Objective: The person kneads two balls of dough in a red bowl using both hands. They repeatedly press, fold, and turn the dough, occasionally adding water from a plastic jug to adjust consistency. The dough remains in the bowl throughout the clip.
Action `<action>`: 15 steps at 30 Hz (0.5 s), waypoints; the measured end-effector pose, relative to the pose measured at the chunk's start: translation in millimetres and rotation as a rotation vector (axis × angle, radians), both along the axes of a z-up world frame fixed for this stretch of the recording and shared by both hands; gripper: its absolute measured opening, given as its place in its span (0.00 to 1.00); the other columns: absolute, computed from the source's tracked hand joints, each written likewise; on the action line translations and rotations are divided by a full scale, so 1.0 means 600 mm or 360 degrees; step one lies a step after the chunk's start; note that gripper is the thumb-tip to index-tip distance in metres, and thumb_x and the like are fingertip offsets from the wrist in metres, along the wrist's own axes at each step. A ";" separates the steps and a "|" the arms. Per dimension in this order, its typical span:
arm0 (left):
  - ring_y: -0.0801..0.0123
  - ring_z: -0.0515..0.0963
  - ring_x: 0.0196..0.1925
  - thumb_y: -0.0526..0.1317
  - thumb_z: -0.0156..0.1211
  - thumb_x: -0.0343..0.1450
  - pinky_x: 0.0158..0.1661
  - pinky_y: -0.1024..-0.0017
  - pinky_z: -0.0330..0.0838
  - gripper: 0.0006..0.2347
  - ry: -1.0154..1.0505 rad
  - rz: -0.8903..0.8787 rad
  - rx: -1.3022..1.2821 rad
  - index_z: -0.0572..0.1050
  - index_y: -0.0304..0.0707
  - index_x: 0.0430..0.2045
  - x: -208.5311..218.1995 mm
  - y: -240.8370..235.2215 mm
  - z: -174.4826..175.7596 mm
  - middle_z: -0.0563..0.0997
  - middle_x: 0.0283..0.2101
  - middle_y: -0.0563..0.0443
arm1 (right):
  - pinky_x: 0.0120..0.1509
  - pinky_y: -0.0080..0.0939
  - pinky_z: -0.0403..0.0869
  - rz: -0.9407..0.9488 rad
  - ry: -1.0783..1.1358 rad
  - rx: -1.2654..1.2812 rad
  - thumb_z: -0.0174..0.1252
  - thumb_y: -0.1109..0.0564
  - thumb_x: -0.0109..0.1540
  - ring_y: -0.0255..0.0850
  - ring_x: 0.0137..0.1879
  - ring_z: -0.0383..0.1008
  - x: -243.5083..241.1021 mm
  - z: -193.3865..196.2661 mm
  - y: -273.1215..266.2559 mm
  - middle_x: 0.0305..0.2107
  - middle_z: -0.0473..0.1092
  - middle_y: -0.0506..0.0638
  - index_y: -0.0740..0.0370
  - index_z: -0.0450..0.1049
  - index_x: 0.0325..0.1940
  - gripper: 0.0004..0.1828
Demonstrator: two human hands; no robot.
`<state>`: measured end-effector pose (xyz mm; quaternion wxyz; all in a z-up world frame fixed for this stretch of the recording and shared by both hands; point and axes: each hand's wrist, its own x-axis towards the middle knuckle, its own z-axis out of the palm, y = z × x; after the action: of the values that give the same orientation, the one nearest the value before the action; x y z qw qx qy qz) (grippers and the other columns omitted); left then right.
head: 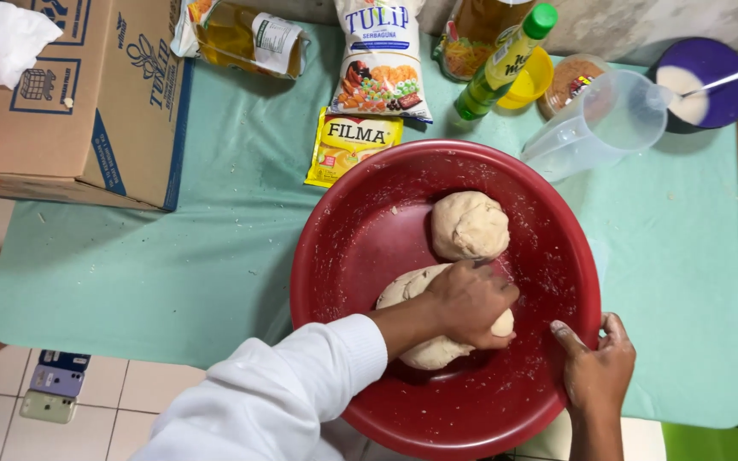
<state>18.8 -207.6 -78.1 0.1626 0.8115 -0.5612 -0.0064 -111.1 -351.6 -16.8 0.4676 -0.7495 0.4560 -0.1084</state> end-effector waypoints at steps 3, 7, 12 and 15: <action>0.65 0.78 0.31 0.69 0.54 0.64 0.22 0.67 0.65 0.25 0.0267 0.0002 0.0217 0.74 0.48 0.32 0.027 0.021 0.051 0.79 0.28 0.54 | 0.32 0.43 0.70 0.0007 0.0039 0.0031 0.66 0.64 0.59 0.43 0.27 0.68 0.006 0.006 0.001 0.25 0.72 0.55 0.62 0.68 0.36 0.11; 0.56 0.75 0.36 0.59 0.66 0.62 0.43 0.55 0.66 0.24 0.0315 -0.0011 -0.0100 0.67 0.43 0.38 0.052 0.110 0.138 0.78 0.32 0.48 | 0.35 0.44 0.71 0.0013 0.0030 0.0078 0.65 0.64 0.58 0.44 0.30 0.69 0.001 0.005 0.000 0.27 0.73 0.55 0.61 0.68 0.36 0.11; 0.42 0.78 0.32 0.54 0.67 0.57 0.35 0.49 0.69 0.34 0.0369 0.0080 -0.0173 0.63 0.36 0.53 0.021 0.209 0.200 0.80 0.36 0.37 | 0.35 0.45 0.70 0.0049 0.0014 0.0083 0.64 0.63 0.59 0.44 0.29 0.68 0.003 0.006 0.000 0.26 0.72 0.55 0.62 0.67 0.35 0.11; 0.50 0.66 0.41 0.56 0.62 0.58 0.39 0.56 0.60 0.20 0.0146 0.0022 -0.0349 0.75 0.42 0.33 0.002 0.233 0.205 0.66 0.38 0.41 | 0.37 0.47 0.72 0.0052 0.0041 0.0096 0.63 0.63 0.59 0.46 0.31 0.69 0.002 0.014 0.006 0.28 0.73 0.56 0.63 0.67 0.36 0.09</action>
<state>20.3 -67.8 44.8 0.2758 0.7915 -0.5450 0.0190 -110.0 -348.0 -8.5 0.4857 -0.7437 0.4528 -0.0774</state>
